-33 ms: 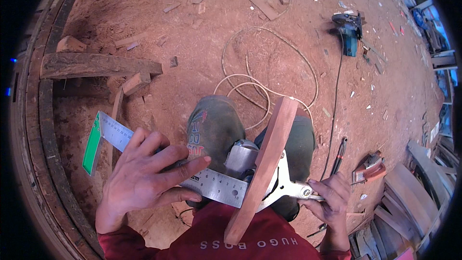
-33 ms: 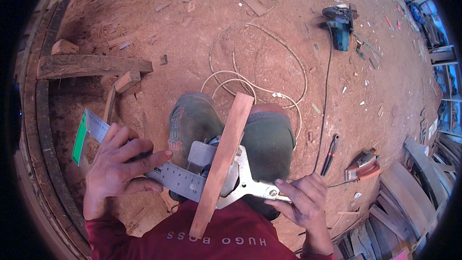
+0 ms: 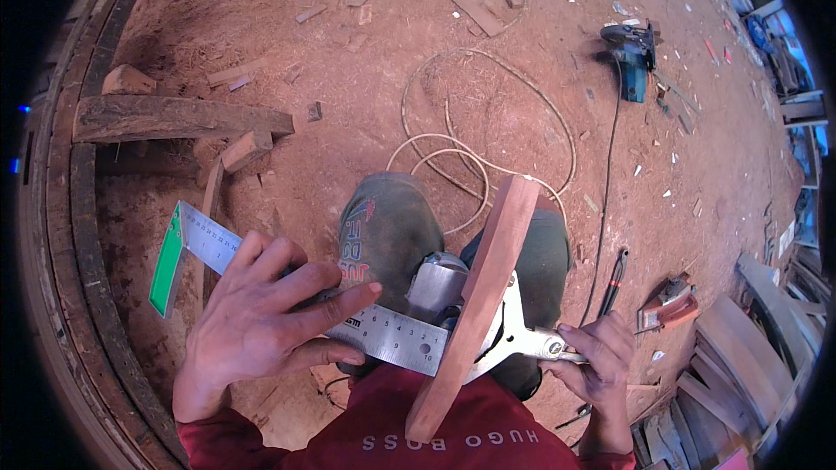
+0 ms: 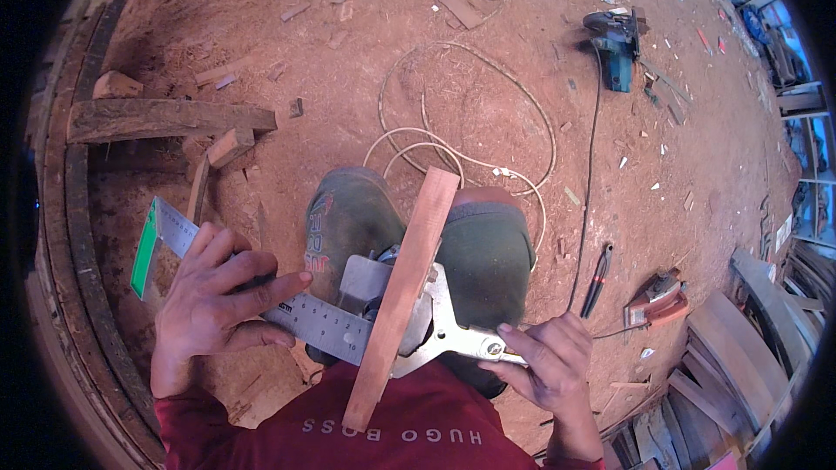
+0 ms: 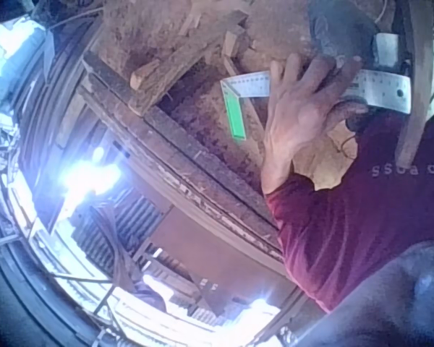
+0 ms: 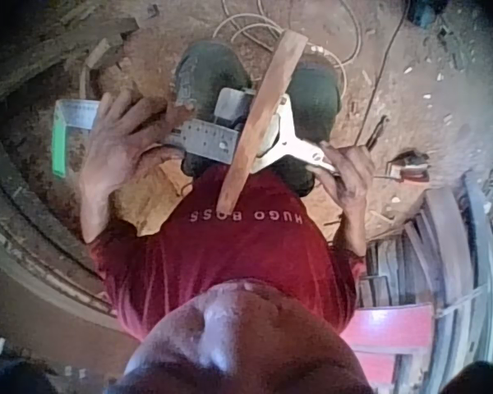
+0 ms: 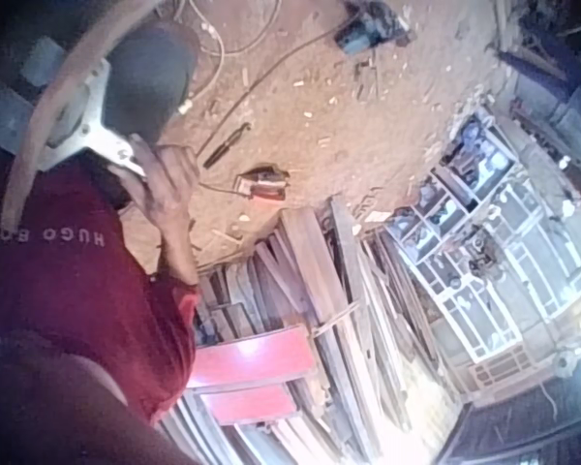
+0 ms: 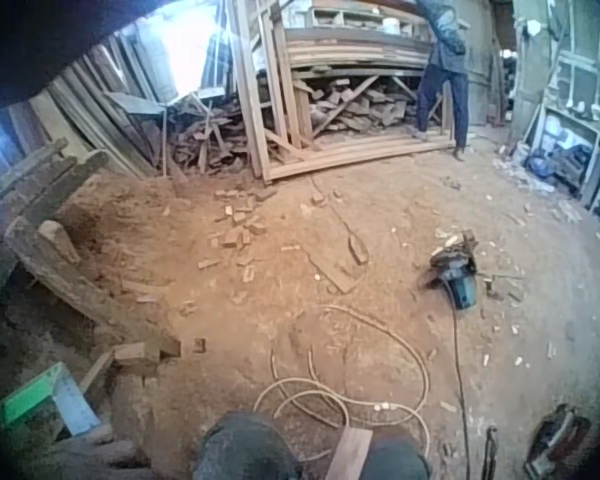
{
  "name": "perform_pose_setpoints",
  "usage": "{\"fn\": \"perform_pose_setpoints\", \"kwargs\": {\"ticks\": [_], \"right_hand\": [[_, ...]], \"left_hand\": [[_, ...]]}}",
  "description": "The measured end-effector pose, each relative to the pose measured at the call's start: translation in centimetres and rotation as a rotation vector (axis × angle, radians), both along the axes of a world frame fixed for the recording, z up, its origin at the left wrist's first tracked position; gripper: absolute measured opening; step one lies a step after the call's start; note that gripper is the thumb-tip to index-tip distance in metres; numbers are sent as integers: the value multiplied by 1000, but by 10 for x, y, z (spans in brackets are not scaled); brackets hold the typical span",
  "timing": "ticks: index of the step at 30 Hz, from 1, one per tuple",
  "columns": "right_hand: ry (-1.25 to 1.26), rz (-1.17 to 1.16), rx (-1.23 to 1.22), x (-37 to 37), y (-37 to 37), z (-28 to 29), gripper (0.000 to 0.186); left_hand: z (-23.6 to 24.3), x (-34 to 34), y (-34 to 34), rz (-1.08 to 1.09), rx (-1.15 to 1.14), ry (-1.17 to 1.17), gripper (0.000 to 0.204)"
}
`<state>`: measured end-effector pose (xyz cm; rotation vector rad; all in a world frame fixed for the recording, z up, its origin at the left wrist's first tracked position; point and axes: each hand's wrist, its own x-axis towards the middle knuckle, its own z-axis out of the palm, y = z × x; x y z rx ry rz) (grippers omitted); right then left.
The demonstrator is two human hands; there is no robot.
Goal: The person sits on the floor and adjusts a handheld router using a hex key and a wrench. They tighten the tool's components and then use a square ruler to measure the setup against a piece of wood.
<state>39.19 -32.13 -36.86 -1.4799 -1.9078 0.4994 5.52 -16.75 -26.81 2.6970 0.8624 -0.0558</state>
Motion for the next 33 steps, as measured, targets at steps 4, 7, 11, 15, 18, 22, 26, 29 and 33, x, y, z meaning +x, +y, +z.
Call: {"fn": "perform_pose_setpoints", "kwargs": {"ticks": [4, 7, 11, 15, 18, 22, 26, 29, 33], "right_hand": [[29, -4, -10, -1, -1, -2, 46], [38, -5, -11, -1, -2, -3, 47], [35, -6, -17, -1, -2, -3, 47], [25, -4, -12, -1, -2, -2, 47], [24, -8, -6, -1, -1, -2, 46], [20, -12, -4, -1, -1, -2, 45], [11, -8, -7, -1, -1, -2, 45], [17, -10, 1, -1, 0, -2, 46], [19, -12, -13, -2, 0, 0, 46]], "left_hand": [[1, -1, 1, 1, -15, 9, 66], [0, -1, 0, 3, -18, 9, 65], [1, 0, 1, -6, -14, 14, 65], [0, -1, 1, -12, -14, 8, 66], [-1, -2, 1, -17, -31, 18, 65], [2, -2, 1, -19, -51, 46, 62], [4, -3, 1, -12, -53, 59, 62], [5, -2, 1, -7, -57, 67, 62], [4, -3, 0, -5, -56, 49, 63]]}}
